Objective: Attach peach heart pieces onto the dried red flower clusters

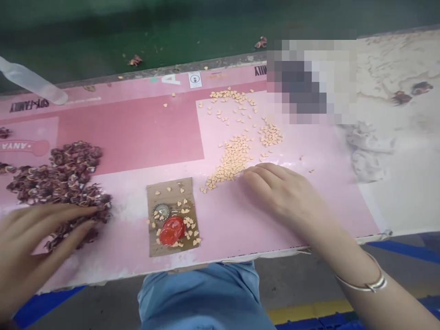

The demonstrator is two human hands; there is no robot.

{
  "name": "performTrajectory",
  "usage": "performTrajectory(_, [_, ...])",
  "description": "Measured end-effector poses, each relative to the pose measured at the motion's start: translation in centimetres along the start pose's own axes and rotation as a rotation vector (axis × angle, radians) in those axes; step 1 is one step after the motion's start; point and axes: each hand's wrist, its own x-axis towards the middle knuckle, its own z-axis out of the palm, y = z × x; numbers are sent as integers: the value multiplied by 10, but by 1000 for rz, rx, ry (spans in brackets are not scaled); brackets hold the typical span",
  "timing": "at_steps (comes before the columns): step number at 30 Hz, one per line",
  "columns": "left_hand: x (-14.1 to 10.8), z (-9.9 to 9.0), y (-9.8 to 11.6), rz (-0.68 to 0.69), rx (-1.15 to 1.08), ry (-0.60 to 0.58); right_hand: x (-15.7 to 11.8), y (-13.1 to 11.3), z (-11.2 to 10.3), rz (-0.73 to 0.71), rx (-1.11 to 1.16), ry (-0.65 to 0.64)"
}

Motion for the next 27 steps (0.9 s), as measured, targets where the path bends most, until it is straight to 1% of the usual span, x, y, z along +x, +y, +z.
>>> performTrajectory(2, [-13,8,13,36,79,-6,0,-10,-1,-33,24,23])
performTrajectory(5, [-21,17,18,65,139,25,-3,-31,-3,-85,67,55])
performTrajectory(7, [-22,20,17,60,105,45,-8,-44,-3,-54,129,47])
performTrajectory(10, [-21,22,15,20,28,57,-18,-56,2,62,245,60])
performTrajectory(13, [-18,27,15,-21,112,137,-25,-58,11,168,341,98])
performTrajectory(15, [-16,30,16,-36,192,183,-25,-57,16,177,367,120])
performTrajectory(18, [-13,32,18,-20,223,202,-20,-53,21,174,369,140])
performTrajectory(21, [-12,29,22,-5,177,169,-16,-52,22,189,354,108])
performTrajectory(23, [-13,27,25,-22,125,126,-15,-53,22,173,321,103])
performTrajectory(27, [-19,24,29,-57,80,114,-15,-54,20,145,282,142])
